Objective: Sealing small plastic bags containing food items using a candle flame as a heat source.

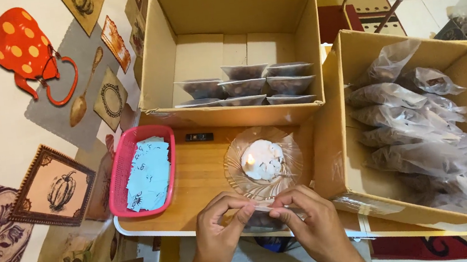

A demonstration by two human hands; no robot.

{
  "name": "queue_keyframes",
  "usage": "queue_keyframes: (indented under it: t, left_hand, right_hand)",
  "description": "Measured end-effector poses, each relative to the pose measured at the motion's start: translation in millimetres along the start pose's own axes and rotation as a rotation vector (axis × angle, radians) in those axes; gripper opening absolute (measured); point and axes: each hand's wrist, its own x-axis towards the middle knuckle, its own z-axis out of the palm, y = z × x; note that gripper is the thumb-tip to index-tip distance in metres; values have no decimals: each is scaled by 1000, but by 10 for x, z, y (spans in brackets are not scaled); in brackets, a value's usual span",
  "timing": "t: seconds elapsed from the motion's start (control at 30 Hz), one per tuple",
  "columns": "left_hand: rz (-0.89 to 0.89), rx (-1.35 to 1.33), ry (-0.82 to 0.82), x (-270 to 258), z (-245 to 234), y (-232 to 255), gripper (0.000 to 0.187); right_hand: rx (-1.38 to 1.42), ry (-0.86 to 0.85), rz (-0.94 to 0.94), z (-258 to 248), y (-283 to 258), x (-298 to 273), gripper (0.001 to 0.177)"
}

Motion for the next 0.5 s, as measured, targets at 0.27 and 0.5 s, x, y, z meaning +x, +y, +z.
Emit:
queue_keyframes:
  t: [0.27,0.5]
  left_hand:
    - [8,11,40,-2,-79,71,18]
    - [14,-94,75,-69,-118,-18,18]
  right_hand:
    - [-147,-48,-28,-5,63,-72,26]
    - [-21,-1,47,-72,1,-79,22]
